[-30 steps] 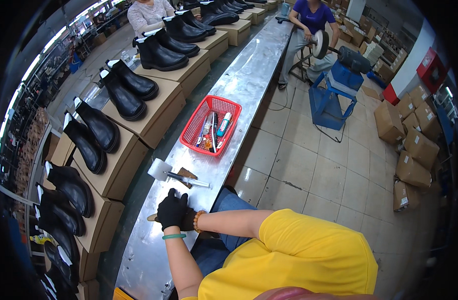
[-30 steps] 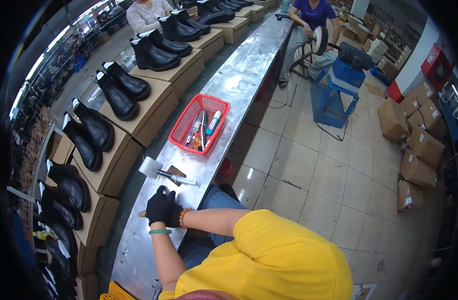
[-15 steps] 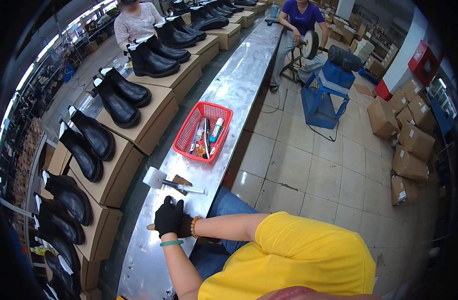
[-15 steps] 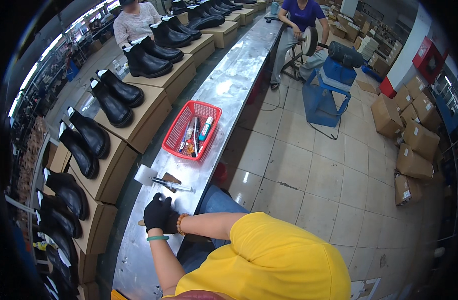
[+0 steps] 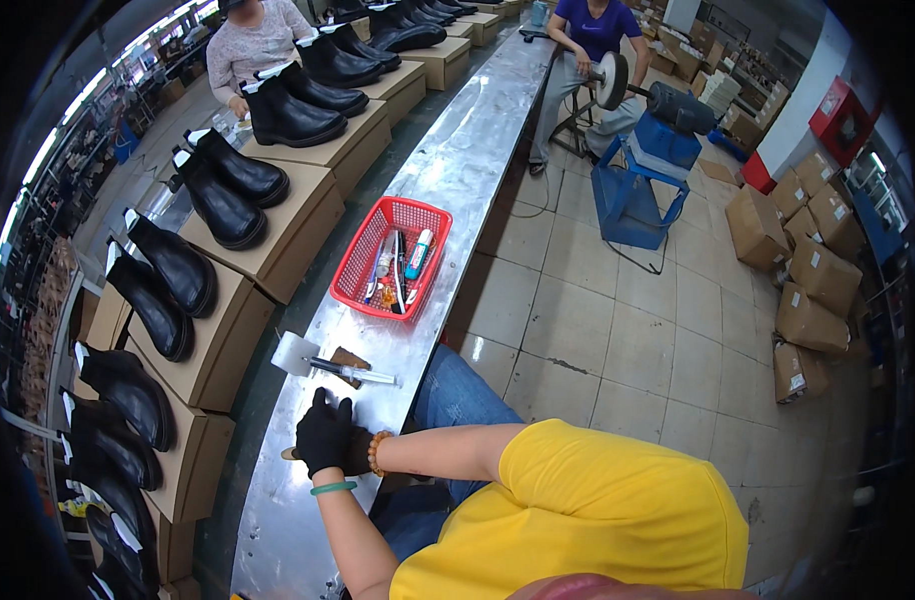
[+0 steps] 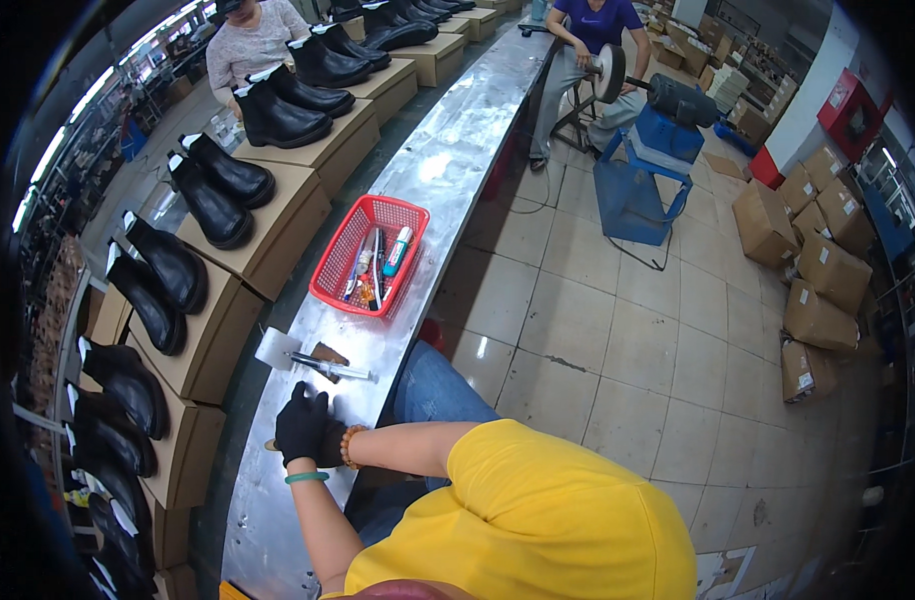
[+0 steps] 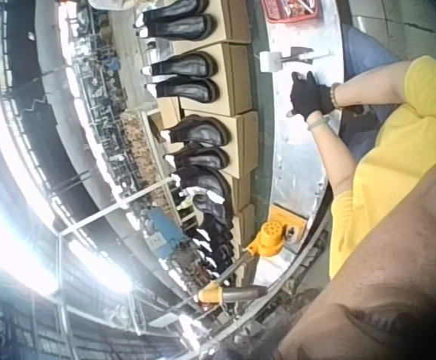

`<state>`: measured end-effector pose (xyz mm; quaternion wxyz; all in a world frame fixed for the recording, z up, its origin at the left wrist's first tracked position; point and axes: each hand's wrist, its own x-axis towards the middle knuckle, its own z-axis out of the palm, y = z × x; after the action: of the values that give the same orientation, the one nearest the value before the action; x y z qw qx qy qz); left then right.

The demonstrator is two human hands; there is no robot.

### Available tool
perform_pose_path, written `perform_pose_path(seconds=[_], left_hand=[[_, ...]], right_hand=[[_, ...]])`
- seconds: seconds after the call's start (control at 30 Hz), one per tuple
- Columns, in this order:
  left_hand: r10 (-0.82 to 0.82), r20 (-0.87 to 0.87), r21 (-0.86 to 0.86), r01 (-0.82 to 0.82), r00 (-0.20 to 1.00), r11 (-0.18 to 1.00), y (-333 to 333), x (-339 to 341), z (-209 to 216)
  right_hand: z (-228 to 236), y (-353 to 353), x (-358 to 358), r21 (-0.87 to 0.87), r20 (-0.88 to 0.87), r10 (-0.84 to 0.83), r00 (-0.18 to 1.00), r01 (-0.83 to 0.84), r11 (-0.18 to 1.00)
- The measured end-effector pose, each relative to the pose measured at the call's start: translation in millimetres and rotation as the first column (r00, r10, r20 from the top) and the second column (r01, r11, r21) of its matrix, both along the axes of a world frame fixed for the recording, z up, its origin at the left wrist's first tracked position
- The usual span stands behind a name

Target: The person polishes black leather boots using a wooden block and a brush. They handle the boots one at a time, rubbing the wooden block over the leather surface and then brushing the boot. The person places the finished boots on a row of cardboard boxes on the table.

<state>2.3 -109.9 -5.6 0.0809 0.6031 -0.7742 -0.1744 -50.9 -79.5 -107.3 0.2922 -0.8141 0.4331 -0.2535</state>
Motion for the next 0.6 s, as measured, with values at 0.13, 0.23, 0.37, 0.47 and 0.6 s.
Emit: perform_pose_path(seconds=[0.13, 0.23, 0.37, 0.47, 0.6], left_hand=[[-0.028, 0.042, -0.032, 0.029, 0.999, 0.999, -1.0, -3.2, -3.2], [-0.024, 0.07, -0.08, 0.029, 0.997, 0.996, 4.5, -6.8, 1.3], [0.021, 0.13, -0.134, -0.003, 0.991, 0.991, 13.5, -1.2, 9.3], [0.024, 0.097, -0.122, -0.012, 0.995, 0.993, 9.1, -1.0, -1.1], [0.043, 0.001, -0.116, -0.043, 0.999, 0.992, 8.1, 6.2, -8.8]], right_hand=[[-0.4, -0.4, -1.6, 0.003, 0.001, -0.027, 1.0, 0.027, 1.0], [-0.7, -3.2, -0.1, 0.001, 0.003, -0.035, 0.999, 0.035, 0.999], [0.8, -3.5, 11.3, 0.006, 0.005, -0.008, 1.0, 0.008, 1.0], [4.5, -3.4, 6.3, 0.008, 0.004, -0.034, 0.999, 0.034, 0.999], [6.5, -0.2, 5.6, 0.015, 0.007, -0.036, 0.999, 0.036, 0.999]])
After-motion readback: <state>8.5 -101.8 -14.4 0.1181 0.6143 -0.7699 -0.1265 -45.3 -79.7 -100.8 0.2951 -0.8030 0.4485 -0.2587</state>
